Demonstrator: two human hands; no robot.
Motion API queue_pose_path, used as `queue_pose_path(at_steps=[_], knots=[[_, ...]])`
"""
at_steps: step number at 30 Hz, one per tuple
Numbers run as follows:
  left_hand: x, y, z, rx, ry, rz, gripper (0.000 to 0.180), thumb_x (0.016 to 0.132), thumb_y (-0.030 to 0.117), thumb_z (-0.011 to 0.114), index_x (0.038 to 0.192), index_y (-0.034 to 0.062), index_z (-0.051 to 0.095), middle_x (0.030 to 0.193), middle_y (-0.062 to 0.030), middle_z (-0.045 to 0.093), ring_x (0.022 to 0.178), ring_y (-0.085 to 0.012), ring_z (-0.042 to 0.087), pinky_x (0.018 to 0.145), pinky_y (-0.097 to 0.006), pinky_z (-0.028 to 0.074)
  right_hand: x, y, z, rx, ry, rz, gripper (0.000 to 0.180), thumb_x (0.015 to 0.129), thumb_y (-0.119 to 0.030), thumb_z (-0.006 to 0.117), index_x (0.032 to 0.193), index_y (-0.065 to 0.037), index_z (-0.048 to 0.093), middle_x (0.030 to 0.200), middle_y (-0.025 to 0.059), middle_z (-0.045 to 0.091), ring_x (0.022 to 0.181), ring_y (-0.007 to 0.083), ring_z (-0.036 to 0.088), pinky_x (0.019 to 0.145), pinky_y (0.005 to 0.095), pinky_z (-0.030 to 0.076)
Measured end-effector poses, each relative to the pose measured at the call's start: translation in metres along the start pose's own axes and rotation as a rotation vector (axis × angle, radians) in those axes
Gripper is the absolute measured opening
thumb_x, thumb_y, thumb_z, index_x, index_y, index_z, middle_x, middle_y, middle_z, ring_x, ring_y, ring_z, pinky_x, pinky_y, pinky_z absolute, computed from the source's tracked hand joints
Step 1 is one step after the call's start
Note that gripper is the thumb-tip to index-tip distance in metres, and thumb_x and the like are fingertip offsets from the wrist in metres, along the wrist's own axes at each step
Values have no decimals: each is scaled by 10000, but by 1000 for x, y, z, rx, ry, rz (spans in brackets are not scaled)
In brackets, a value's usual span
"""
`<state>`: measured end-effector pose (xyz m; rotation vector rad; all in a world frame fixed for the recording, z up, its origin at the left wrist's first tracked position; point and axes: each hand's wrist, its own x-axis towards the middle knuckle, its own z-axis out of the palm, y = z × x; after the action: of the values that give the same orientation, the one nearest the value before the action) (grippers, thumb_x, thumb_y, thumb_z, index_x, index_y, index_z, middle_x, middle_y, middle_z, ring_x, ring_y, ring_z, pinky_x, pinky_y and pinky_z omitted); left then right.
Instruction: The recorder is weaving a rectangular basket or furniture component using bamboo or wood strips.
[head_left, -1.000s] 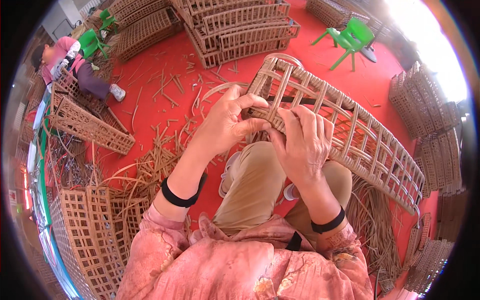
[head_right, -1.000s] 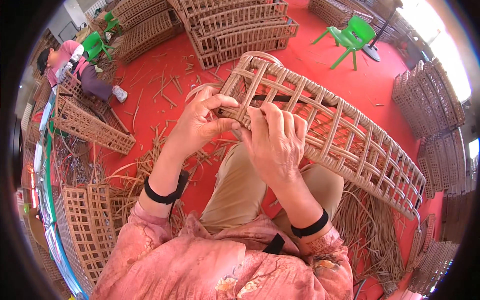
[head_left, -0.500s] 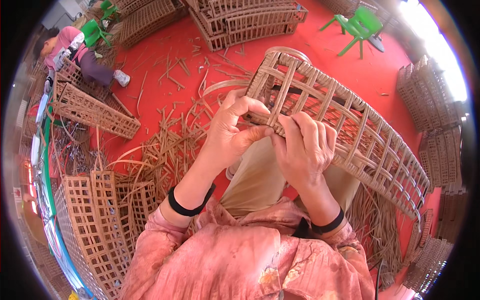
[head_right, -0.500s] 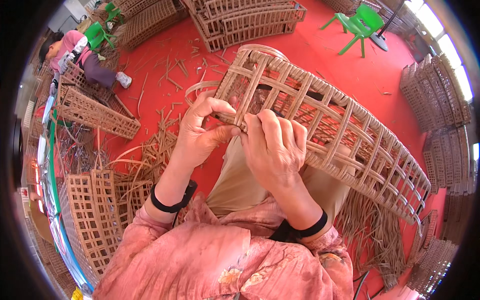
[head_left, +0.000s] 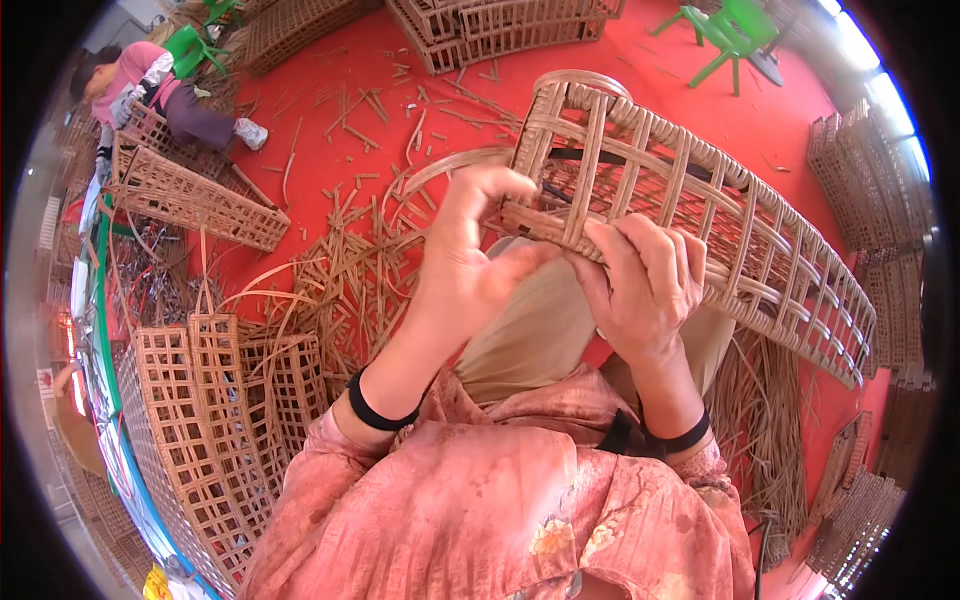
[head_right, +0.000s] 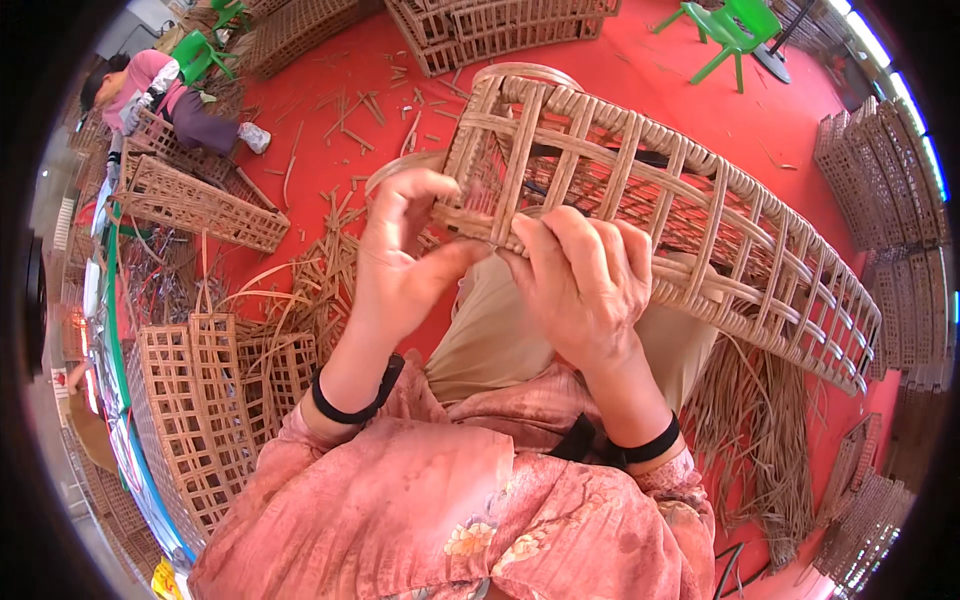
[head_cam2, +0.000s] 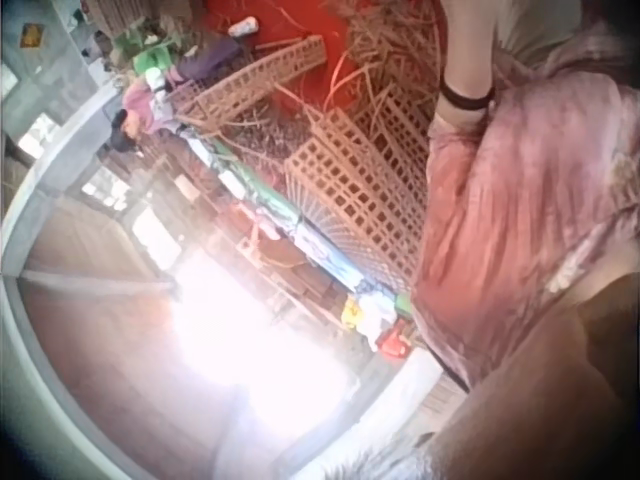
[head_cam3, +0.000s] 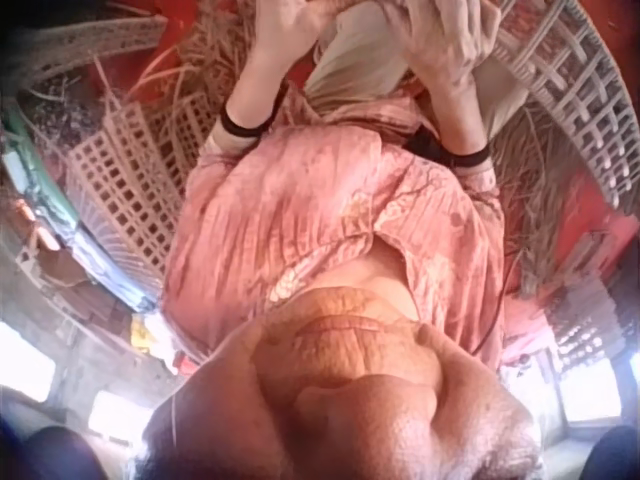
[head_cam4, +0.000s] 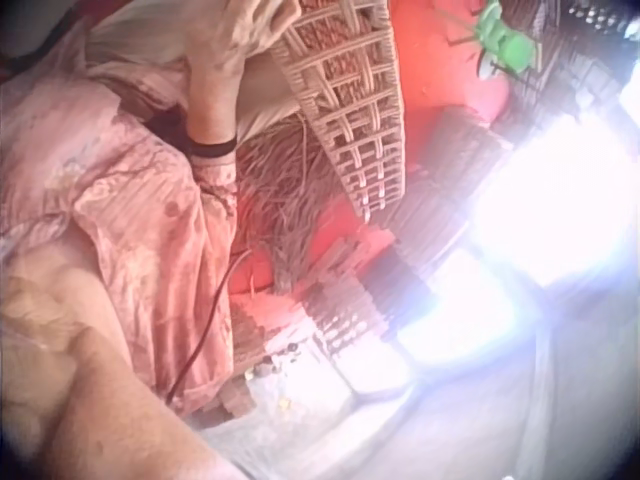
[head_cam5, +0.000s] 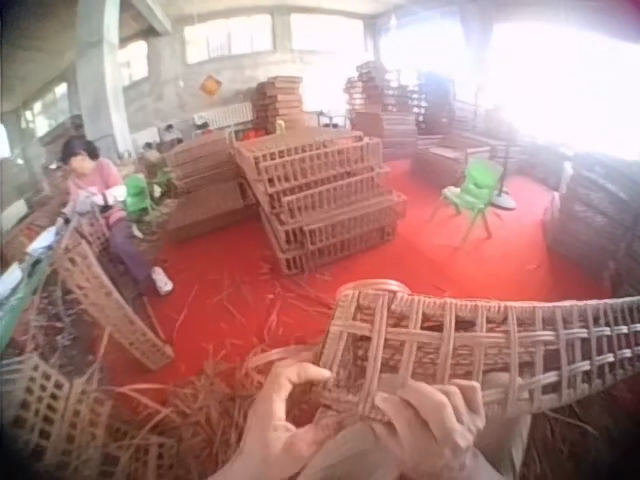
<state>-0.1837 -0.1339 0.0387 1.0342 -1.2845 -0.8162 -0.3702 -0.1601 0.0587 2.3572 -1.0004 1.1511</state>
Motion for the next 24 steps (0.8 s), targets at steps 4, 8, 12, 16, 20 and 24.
queue_pose_path(at_steps=[4,8,12,16,20,24], knots=[[5,-16,-13,6,16,109,500,772,207,855,1172,44,602,1159,-95,570,1123,-218,591,960,-377,508,3,10,8,18,25,12,330,684,-208,842,983,-129,729,989,-3,610,832,173,617,788,349,456],[16,-6,-14,333,-13,267,481,770,161,847,1187,68,627,1166,-108,571,1138,-249,584,954,-374,513,7,12,11,33,30,22,363,667,-190,854,1000,-120,726,1012,4,606,847,182,617,792,354,453],[19,0,-9,485,-24,319,441,782,123,830,1193,104,671,1192,-113,566,1165,-264,579,950,-386,517,8,11,9,54,33,42,391,649,-174,860,1008,-110,719,1024,5,604,856,186,618,798,363,452],[22,4,-7,648,22,432,414,778,81,814,1168,123,682,1136,-107,576,1087,-274,608,829,-382,569,7,11,9,57,63,57,400,636,-170,864,1001,-105,714,1029,5,604,863,187,619,805,365,452],[15,-7,-7,641,35,364,400,797,104,820,1177,114,696,1170,-126,584,1091,-274,621,905,-377,530,6,13,12,98,73,37,400,631,-166,864,994,-100,709,1023,6,604,866,186,618,802,365,448],[14,-9,-1,665,51,370,416,793,30,806,1188,100,693,1117,-103,591,982,-234,656,798,-331,560,6,17,14,101,72,35,375,649,-169,854,985,-93,706,994,6,598,855,184,613,798,363,447]])
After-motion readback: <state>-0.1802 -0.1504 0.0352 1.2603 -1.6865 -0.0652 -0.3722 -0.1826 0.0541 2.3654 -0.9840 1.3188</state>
